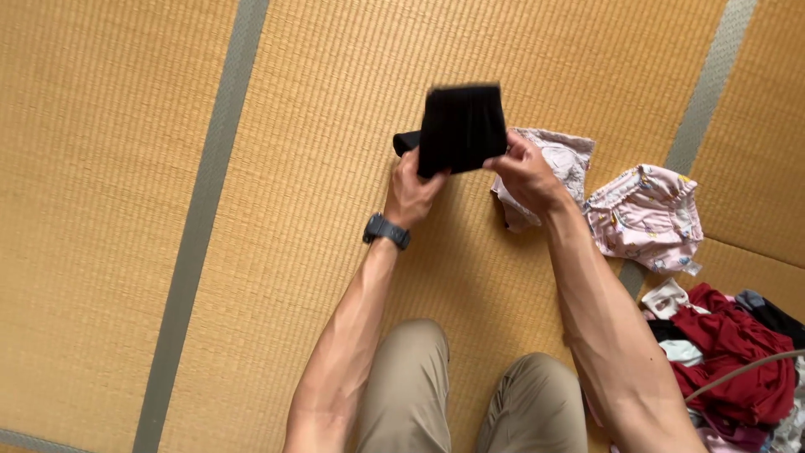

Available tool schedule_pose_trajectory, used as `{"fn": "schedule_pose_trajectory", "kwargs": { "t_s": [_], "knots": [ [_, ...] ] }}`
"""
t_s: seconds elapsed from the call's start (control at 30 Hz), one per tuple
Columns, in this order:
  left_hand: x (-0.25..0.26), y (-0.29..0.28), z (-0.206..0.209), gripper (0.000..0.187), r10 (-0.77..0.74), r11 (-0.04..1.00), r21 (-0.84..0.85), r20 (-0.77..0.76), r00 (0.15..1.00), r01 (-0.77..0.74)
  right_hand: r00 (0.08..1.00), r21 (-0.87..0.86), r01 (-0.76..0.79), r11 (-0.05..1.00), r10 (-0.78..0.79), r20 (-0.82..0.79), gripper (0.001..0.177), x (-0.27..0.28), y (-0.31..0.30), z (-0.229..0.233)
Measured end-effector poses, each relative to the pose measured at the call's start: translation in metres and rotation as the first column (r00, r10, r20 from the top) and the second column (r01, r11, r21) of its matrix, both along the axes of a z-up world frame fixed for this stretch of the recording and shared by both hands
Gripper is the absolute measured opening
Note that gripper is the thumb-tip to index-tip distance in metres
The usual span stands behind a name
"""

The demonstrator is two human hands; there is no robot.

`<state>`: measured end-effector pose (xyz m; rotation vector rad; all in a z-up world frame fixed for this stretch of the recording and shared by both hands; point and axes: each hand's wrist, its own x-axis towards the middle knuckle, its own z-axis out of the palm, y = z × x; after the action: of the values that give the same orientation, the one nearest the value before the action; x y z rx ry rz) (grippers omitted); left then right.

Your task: Fold various pieces of laundry, including underwear, bras, and leggings, on a tatami mat.

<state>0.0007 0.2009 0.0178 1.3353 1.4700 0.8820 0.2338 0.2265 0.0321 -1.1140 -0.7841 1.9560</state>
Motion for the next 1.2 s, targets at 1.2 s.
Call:
{"fn": "schedule_pose_trajectory", "kwargs": {
  "t_s": [1.2],
  "knots": [
    [0.001,0.012,-0.059,0.024,-0.424,0.896,-0.075,-0.441,0.791,0.438,0.871,0.01,-0.164,0.986,0.14,0.47,0.046,-0.063,-0.116,-0.075]
  ]
}}
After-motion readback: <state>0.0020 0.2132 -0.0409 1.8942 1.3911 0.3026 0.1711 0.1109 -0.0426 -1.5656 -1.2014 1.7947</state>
